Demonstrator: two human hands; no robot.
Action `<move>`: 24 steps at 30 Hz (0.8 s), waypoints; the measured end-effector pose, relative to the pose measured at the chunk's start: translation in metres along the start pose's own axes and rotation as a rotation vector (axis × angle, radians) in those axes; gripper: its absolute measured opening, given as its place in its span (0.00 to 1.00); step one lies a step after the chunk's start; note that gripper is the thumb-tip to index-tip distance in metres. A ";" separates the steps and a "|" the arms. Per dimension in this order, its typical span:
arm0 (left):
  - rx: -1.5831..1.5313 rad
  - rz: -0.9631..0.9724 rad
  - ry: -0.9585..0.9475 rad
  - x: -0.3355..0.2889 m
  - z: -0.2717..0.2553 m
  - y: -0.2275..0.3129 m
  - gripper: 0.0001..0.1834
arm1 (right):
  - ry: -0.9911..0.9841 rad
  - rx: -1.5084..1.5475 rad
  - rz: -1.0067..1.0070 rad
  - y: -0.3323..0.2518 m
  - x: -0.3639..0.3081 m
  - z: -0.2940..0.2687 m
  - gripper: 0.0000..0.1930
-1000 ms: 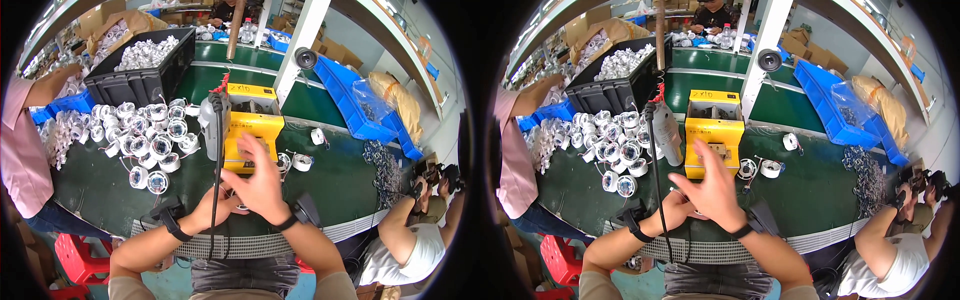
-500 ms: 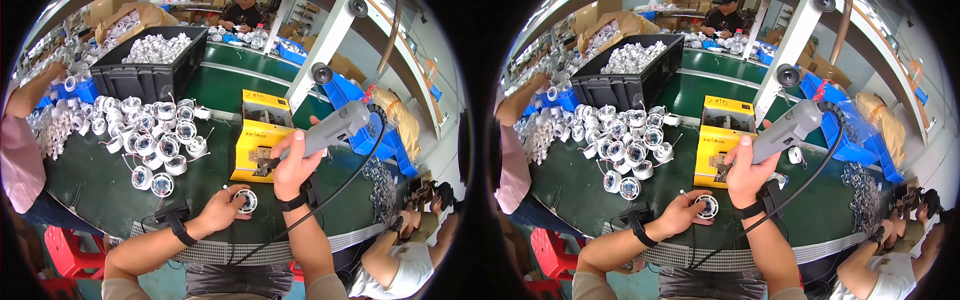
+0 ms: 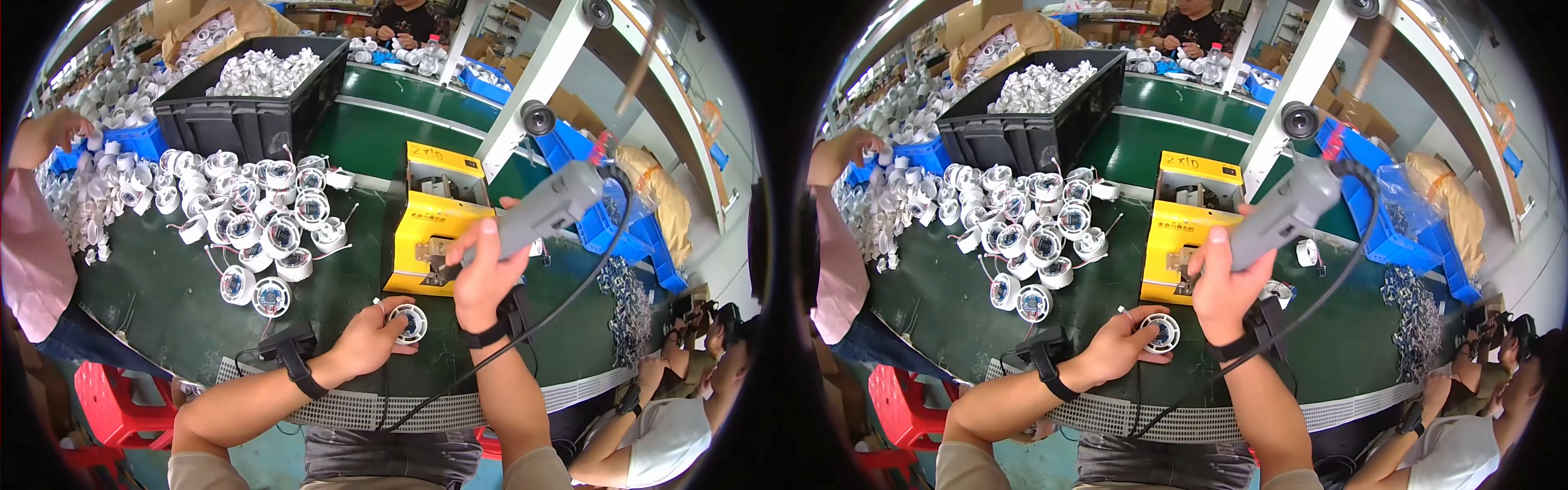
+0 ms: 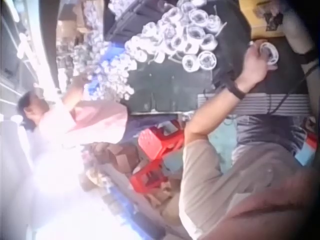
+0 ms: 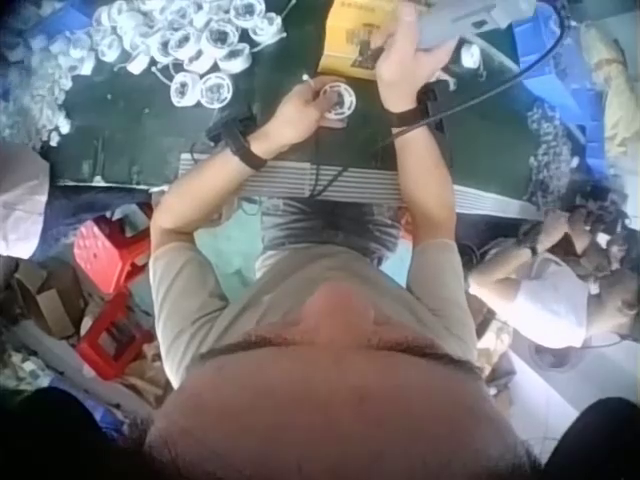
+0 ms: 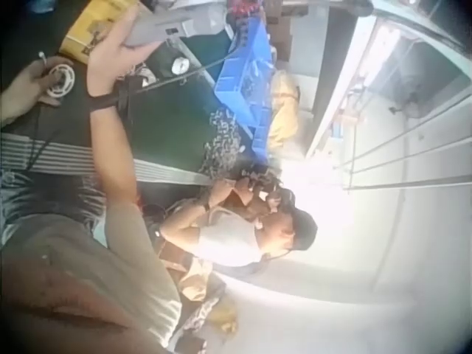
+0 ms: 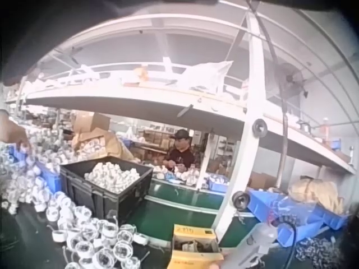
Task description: The person picks up a camera housing, inserts a wire and circuit board, and uses a power screwdriver to secure them before placing the unit on a shelf. They then repeat the assembly process with another housing, wire, and circuit board.
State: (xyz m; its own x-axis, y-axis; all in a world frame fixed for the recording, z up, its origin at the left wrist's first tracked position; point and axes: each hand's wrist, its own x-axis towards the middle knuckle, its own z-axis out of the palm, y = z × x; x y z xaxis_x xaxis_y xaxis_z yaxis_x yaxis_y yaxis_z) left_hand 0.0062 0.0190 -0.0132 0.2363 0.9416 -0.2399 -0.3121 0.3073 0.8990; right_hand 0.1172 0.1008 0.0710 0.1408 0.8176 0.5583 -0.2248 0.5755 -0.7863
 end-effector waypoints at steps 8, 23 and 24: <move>0.091 0.001 -0.025 -0.001 -0.001 0.004 0.19 | -0.155 0.018 -0.027 -0.012 -0.046 -0.014 0.24; 0.095 0.071 0.043 -0.003 0.004 0.003 0.19 | -0.201 0.043 0.088 -0.004 -0.059 -0.011 0.22; 0.110 0.072 0.049 -0.002 0.004 0.002 0.18 | -0.201 0.043 0.089 -0.003 -0.059 -0.013 0.22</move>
State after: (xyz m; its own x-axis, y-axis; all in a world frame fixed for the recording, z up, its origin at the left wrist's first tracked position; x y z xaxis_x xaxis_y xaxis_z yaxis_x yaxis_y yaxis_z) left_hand 0.0088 0.0168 -0.0090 0.1707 0.9671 -0.1885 -0.2231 0.2242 0.9487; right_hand 0.1216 0.0507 0.0368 -0.0750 0.8431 0.5325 -0.2697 0.4969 -0.8248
